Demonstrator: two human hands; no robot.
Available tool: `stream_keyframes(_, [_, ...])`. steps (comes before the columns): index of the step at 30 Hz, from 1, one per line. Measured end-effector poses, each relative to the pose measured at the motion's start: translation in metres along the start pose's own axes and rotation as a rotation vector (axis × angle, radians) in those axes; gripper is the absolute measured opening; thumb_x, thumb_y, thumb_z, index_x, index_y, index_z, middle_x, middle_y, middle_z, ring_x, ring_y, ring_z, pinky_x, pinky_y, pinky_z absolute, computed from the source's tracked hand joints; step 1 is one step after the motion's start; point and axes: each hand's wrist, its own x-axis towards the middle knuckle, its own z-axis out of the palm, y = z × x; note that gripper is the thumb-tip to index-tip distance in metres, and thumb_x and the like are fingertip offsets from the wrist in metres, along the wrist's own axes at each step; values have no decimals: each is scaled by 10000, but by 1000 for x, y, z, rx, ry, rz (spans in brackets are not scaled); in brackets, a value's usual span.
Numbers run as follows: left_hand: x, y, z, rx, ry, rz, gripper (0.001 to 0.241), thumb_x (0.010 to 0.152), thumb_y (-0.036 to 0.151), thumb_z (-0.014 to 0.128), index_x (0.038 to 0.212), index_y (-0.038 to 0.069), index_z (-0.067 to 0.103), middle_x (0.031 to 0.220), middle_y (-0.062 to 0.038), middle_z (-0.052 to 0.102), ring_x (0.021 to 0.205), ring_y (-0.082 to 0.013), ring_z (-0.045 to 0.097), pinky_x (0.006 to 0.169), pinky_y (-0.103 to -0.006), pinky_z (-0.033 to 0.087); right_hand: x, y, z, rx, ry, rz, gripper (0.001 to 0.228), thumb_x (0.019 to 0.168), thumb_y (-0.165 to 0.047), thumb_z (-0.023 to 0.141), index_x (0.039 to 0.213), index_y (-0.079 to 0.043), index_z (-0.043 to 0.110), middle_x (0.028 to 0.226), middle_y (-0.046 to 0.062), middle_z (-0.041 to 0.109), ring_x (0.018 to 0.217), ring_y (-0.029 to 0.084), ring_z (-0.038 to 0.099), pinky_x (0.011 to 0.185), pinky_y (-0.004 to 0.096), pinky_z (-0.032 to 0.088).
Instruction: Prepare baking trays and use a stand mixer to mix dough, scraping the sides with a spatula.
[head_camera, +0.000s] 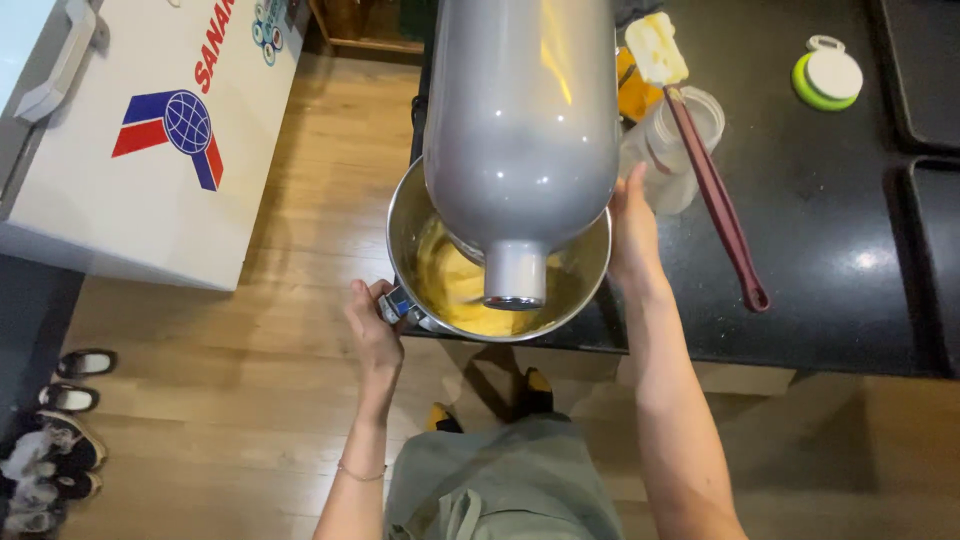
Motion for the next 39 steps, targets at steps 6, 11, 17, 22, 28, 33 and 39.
stream_keyframes(6, [-3,6,7,-69,87,75,627,1035,582,368,748,62,573,598,29,480,474,-76,442,411,-239,320,119,81,-41,-120,-221,-75,397,1080,-253,529,1289,66,638,1143,163,703,967,231,677,810,373,563])
stream_keyframes(11, [1,-5,4,-44,93,172,671,1063,566,348,641,77,533,521,30,453,419,-75,403,392,-233,257,137,88,-37,-153,-351,-137,356,1054,-192,595,1310,53,615,1171,156,688,982,224,664,812,366,556])
stream_keyframes(17, [-3,-1,8,-124,179,132,569,1073,502,398,702,96,541,576,41,454,454,-68,368,407,-243,245,137,84,-26,-183,-383,-188,379,1038,-189,604,1342,36,583,1225,139,671,1043,203,645,862,346,547])
stream_keyframes(22, [-5,5,9,-63,116,212,639,1064,533,371,646,78,535,531,28,453,425,-75,401,391,-243,255,135,76,-18,-221,-360,-260,411,1022,-186,613,1374,18,552,1279,121,655,1104,181,627,913,326,538])
stream_keyframes(28, [-3,-3,6,-146,159,160,595,1072,505,412,673,74,506,565,24,437,442,-80,378,397,-245,230,33,-28,14,-108,-164,118,589,1078,-450,372,1389,-2,595,1318,156,676,1149,211,632,975,336,514])
stream_keyframes(33, [-3,-3,6,-112,158,188,606,1079,503,412,676,68,532,557,24,438,449,-76,389,409,-243,239,10,-13,12,-418,-170,-158,513,1072,-357,434,1462,-32,506,1410,129,613,1265,205,581,1059,339,459])
stream_keyframes(39, [-2,-5,7,-173,162,142,561,1073,476,432,723,56,557,574,17,463,446,-81,398,404,-248,256,19,0,3,-421,-214,-259,415,1032,-200,539,1401,-10,556,1331,104,656,1205,178,591,1035,321,477])
